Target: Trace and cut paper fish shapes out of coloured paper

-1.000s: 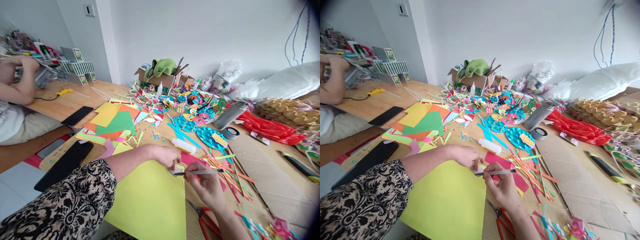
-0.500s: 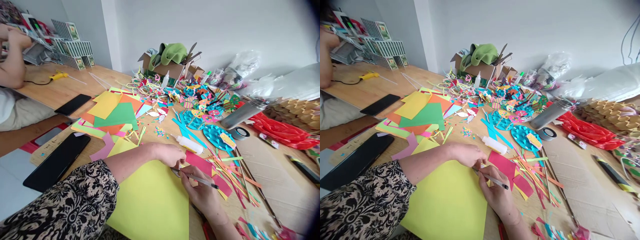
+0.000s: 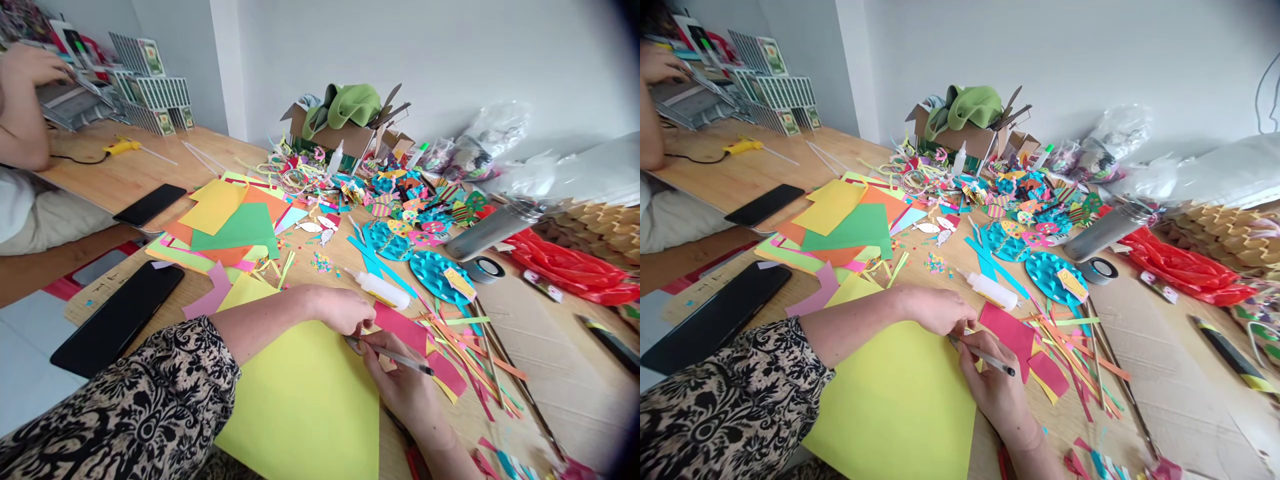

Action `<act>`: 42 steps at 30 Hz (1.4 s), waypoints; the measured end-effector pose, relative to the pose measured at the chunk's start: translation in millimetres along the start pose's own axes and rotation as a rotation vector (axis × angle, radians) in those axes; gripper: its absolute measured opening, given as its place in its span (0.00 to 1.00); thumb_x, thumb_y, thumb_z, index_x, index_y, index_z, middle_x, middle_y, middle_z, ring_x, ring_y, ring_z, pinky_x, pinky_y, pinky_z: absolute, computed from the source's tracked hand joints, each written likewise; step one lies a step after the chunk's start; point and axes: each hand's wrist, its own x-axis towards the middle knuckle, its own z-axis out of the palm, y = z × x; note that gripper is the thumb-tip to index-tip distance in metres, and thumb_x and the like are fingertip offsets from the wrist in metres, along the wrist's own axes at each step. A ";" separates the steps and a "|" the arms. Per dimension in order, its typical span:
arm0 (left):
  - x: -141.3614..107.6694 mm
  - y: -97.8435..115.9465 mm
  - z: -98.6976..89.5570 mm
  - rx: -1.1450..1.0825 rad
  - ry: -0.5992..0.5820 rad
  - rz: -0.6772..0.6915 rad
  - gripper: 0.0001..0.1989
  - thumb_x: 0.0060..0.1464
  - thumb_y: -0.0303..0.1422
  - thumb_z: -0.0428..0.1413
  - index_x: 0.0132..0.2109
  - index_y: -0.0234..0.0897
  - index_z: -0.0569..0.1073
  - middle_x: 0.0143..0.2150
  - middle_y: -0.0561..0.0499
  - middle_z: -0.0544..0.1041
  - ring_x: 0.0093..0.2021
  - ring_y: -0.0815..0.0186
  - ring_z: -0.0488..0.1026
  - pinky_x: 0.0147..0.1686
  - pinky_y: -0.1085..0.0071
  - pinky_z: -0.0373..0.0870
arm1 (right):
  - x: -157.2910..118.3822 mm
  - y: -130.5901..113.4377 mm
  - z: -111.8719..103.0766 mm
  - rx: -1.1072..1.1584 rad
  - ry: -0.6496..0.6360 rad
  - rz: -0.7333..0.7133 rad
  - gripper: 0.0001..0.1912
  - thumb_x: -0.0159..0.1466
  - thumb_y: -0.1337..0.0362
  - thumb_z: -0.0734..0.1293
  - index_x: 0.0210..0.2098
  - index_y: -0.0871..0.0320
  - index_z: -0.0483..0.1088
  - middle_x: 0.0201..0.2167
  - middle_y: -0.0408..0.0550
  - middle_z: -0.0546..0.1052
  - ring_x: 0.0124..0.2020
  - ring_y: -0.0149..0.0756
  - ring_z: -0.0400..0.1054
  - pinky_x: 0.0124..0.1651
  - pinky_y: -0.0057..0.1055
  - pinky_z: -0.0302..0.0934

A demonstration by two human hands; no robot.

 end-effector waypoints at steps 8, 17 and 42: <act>-1.9 1.7 0.1 0.015 0.012 -0.004 0.20 0.48 0.15 0.50 0.47 0.34 0.74 0.43 0.48 0.80 0.41 0.65 0.75 0.29 0.75 0.63 | 0.9 0.7 0.0 0.014 -0.005 -0.009 0.03 0.65 0.68 0.62 0.35 0.55 0.67 0.25 0.42 0.70 0.26 0.32 0.69 0.26 0.26 0.62; 1.0 1.9 1.8 0.040 0.015 -0.002 0.16 0.49 0.16 0.50 0.43 0.32 0.74 0.41 0.47 0.80 0.39 0.65 0.76 0.29 0.75 0.64 | 1.6 -1.7 -2.1 0.001 0.002 -0.034 0.04 0.64 0.69 0.62 0.33 0.56 0.66 0.24 0.41 0.71 0.24 0.30 0.66 0.25 0.25 0.60; 10.7 -14.3 23.7 -0.017 0.196 0.153 0.15 0.47 0.15 0.52 0.39 0.35 0.73 0.29 0.55 0.74 0.31 0.70 0.70 0.28 0.77 0.59 | -0.1 0.7 -3.8 0.021 -0.048 0.031 0.05 0.65 0.67 0.61 0.32 0.54 0.65 0.25 0.43 0.72 0.24 0.32 0.66 0.26 0.27 0.60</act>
